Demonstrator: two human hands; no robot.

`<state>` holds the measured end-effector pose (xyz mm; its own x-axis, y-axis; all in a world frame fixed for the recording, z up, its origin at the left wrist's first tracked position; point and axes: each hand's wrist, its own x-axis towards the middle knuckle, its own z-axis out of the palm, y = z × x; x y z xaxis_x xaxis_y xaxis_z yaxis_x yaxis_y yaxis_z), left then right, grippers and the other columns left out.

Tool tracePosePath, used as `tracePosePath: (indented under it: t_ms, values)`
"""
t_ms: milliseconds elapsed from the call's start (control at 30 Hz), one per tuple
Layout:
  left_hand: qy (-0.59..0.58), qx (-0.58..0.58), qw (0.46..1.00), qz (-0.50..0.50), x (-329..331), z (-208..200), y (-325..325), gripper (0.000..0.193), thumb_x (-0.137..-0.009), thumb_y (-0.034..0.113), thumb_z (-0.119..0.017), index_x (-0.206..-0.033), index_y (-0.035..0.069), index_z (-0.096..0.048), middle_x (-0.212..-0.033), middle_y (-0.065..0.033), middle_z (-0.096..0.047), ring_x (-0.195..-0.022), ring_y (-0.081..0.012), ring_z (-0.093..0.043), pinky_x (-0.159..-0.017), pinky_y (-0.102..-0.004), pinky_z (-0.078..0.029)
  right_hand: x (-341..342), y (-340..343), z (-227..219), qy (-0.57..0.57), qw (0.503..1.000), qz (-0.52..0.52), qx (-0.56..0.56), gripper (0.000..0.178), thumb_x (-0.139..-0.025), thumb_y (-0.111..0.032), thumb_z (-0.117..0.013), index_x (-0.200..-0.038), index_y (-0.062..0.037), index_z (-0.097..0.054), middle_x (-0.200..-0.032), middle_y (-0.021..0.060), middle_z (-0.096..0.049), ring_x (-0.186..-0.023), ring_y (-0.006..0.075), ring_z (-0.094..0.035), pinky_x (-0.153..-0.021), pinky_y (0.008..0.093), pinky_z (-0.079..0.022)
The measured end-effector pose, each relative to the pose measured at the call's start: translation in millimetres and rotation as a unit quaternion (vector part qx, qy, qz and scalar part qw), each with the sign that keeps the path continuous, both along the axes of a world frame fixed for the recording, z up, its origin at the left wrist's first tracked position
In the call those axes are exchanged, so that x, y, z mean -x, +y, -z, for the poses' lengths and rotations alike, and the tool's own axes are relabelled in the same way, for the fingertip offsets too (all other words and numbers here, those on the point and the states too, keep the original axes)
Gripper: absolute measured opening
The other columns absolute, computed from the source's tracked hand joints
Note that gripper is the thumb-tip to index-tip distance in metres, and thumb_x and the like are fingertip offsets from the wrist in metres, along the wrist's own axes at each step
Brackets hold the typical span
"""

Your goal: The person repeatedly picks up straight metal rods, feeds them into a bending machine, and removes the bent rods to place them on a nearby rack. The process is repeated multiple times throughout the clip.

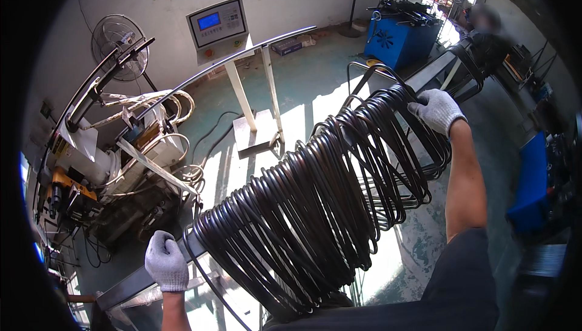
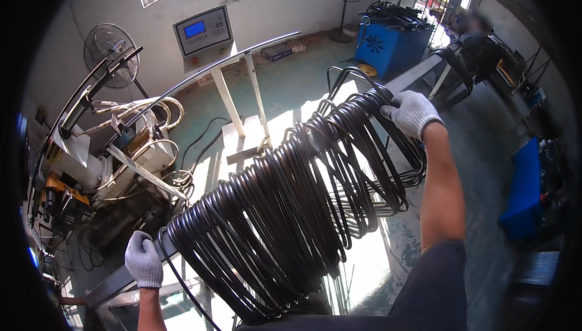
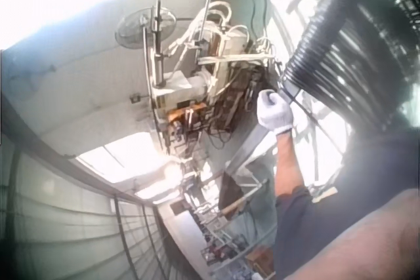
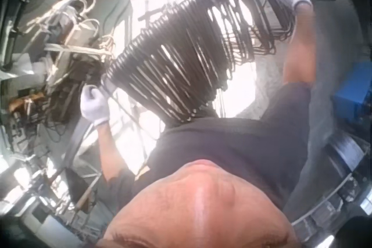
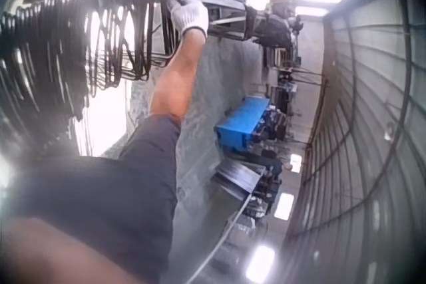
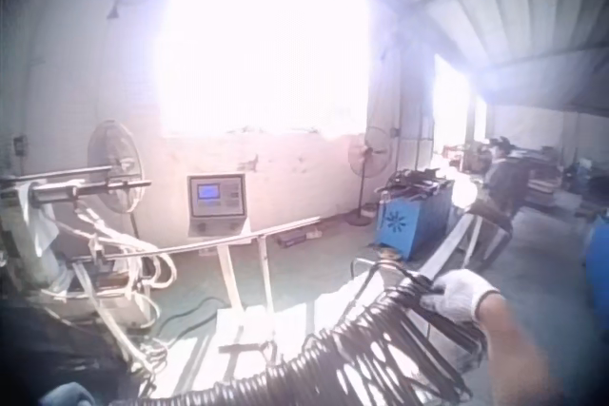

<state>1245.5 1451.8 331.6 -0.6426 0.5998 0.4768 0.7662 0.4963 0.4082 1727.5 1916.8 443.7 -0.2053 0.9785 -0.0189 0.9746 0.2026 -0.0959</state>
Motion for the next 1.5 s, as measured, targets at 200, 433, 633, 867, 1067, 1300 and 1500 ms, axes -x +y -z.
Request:
tracePosePath:
  t_ms: [200,433,633,867,1067,1300,1500]
  values:
    - [-0.013,0.002,1.0,0.009,3,-2,11,0.009,-0.097,0.004,-0.057,-0.09,0.002,-0.062,-0.078,-0.0185,-0.059,-0.07,-0.0338,-0.061,-0.07,-0.0437,-0.051,-27,106,33,0.122,0.977,0.131,-0.12,0.055,-0.105,-0.056,-0.074,-0.13,-0.0077,-0.082,-0.133,0.0267,-0.078,-0.127,0.0449,-0.074,-0.109,0.051,-0.058]
    - [-0.013,0.005,1.0,0.014,3,-4,7,0.007,-0.095,0.004,-0.059,-0.089,0.003,-0.063,-0.079,-0.0187,-0.06,-0.072,-0.0385,-0.062,-0.069,-0.0469,-0.051,-44,154,87,0.184,0.977,0.106,-0.022,0.051,-0.103,-0.051,-0.079,-0.13,-0.008,-0.082,-0.135,0.0224,-0.08,-0.128,0.0397,-0.074,-0.112,0.046,-0.057]
    - [0.002,-0.002,1.0,0.017,5,-2,0,0.008,-0.096,0.006,-0.059,-0.089,0.003,-0.063,-0.08,-0.0191,-0.06,-0.074,-0.0398,-0.063,-0.071,-0.048,-0.051,-131,99,101,0.142,0.976,0.129,-0.099,0.029,-0.105,-0.033,-0.077,-0.117,-0.0065,-0.081,-0.117,0.0223,-0.081,-0.109,0.0418,-0.076,-0.096,0.0475,-0.06]
    - [0.015,0.027,0.998,0.059,14,6,-1,0.006,-0.097,0.009,-0.062,-0.091,0.007,-0.063,-0.083,-0.0182,-0.065,-0.079,-0.0438,-0.066,-0.072,-0.0542,-0.051,-124,-72,77,0.079,0.948,0.185,-0.245,0.038,-0.1,-0.033,-0.08,-0.13,-0.0093,-0.079,-0.128,0.0209,-0.08,-0.124,0.0413,-0.074,-0.109,0.0508,-0.058]
    - [0.086,0.063,0.981,0.161,20,3,-5,0.006,-0.095,0.013,-0.065,-0.094,0.007,-0.067,-0.085,-0.0195,-0.07,-0.081,-0.046,-0.07,-0.072,-0.0576,-0.054,145,-353,47,0.331,0.893,-0.223,-0.209,0.067,-0.107,-0.053,-0.074,-0.147,0.0001,-0.066,-0.144,0.0282,-0.069,-0.138,0.0489,-0.064,-0.12,0.0612,-0.05]
    - [0.035,0.068,0.937,0.342,56,-14,-25,0.024,-0.105,0.032,-0.066,-0.103,0.009,-0.071,-0.094,-0.0201,-0.075,-0.09,-0.0455,-0.075,-0.078,-0.0558,-0.057,365,-510,112,0.137,0.945,-0.268,-0.125,0.072,-0.114,-0.025,-0.047,-0.177,0.0032,-0.03,-0.185,0.0316,-0.025,-0.169,0.061,-0.018,-0.133,0.081,-0.001]
    - [0.068,0.126,0.941,0.307,66,-17,-43,0.017,-0.106,0.024,-0.06,-0.111,0.012,-0.071,-0.096,-0.0202,-0.075,-0.092,-0.0466,-0.074,-0.08,-0.0585,-0.057,356,-432,120,0.024,0.981,-0.021,-0.19,0.07,-0.114,-0.023,-0.04,-0.178,0.0019,-0.028,-0.185,0.0287,-0.028,-0.17,0.0551,-0.026,-0.134,0.0787,-0.006]
